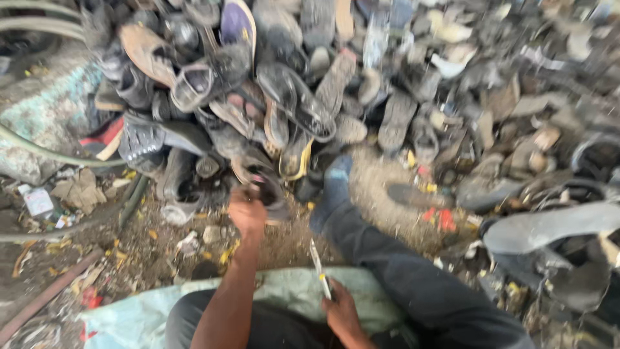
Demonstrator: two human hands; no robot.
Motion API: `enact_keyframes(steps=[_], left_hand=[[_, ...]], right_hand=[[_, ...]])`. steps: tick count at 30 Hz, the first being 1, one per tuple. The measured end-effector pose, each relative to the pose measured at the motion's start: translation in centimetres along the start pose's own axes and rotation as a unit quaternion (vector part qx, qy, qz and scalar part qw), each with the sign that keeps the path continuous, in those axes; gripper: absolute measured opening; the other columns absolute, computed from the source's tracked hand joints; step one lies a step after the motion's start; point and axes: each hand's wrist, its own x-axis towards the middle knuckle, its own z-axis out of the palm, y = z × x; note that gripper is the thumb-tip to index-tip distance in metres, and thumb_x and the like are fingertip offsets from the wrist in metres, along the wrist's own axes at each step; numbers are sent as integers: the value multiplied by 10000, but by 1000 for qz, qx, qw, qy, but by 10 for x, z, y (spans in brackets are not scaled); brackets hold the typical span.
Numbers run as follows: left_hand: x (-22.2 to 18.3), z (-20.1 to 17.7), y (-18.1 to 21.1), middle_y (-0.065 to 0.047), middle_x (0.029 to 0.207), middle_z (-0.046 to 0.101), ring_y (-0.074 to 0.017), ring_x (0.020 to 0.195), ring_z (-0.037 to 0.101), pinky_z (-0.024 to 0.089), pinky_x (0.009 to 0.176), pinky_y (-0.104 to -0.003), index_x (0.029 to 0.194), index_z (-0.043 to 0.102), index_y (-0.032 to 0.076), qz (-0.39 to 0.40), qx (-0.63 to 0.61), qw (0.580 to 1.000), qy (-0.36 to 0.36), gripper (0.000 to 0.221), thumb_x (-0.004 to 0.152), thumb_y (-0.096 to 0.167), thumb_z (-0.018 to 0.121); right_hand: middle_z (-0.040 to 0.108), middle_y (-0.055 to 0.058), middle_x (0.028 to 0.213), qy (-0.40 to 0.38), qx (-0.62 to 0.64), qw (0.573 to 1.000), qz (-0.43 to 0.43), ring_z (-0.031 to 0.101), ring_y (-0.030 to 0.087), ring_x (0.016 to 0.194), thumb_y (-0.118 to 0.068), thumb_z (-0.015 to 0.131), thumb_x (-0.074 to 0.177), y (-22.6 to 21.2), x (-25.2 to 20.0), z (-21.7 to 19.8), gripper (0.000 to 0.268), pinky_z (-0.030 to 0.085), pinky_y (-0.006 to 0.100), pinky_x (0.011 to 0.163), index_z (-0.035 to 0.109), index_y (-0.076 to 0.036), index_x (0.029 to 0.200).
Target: The person uses a knife to cut and remove soles or components from various discarded shoes within a large pile. They handle different types of footwear, including sneakers and sandals, one at a time.
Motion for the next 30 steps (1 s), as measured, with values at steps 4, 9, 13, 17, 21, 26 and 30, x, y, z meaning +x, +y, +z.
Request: enact_keyframes(steps=[4,9,13,17,21,26,30], left_hand=[[-16,-39,3,-189,912,722,-325,773,700,559,722,-462,1081,642,25,-10,2,996,89,134,1016,141,657],[-43,-58,-6,-238,894,697,-422,736,674,516,643,-536,1127,563,28,-101,195,973,-72,230,999,211,616],[-69,-55,-22,-243,932,697,-446,810,662,498,710,-550,1136,535,38,-44,85,992,81,186,1085,214,571],[-60,-47,2,-217,959,694,-380,809,686,521,706,-515,1142,511,25,-61,22,993,100,199,1083,208,562],[-54,-22,94,-143,1096,644,-309,993,638,525,878,-468,1218,517,6,-108,-472,867,121,265,1026,138,646],[-159,7,241,-259,1359,578,-433,1261,580,484,1049,-489,1334,575,58,299,-351,830,-315,496,888,206,732],[-191,7,235,-225,1466,593,-374,1299,590,479,1139,-467,1353,585,100,352,-277,828,-337,584,853,331,779]], right_hand=[[544,36,823,-34,38,967,249,452,160,654,-26,626,832,-36,-1,2,588,379,327,564,569,-110,1412],[610,17,865,-39,0,988,148,551,130,759,-16,622,761,-61,6,1,606,467,296,670,595,-64,1364],[596,29,856,-27,-7,991,129,539,129,761,-30,613,787,-56,-5,2,568,475,293,677,609,-44,1355],[627,29,854,-5,-8,987,159,545,155,734,-8,607,759,-59,3,0,617,462,315,668,594,-86,1372],[535,53,738,-7,67,974,215,426,200,578,-59,621,830,-49,-4,2,568,375,378,536,593,-108,1395],[585,72,872,-9,-126,991,41,510,195,750,-94,643,870,-43,-1,-5,487,435,361,674,597,-71,1355],[624,125,1029,-16,-181,979,89,569,245,931,-89,663,853,-57,-2,-17,532,456,372,808,574,-64,1377]])
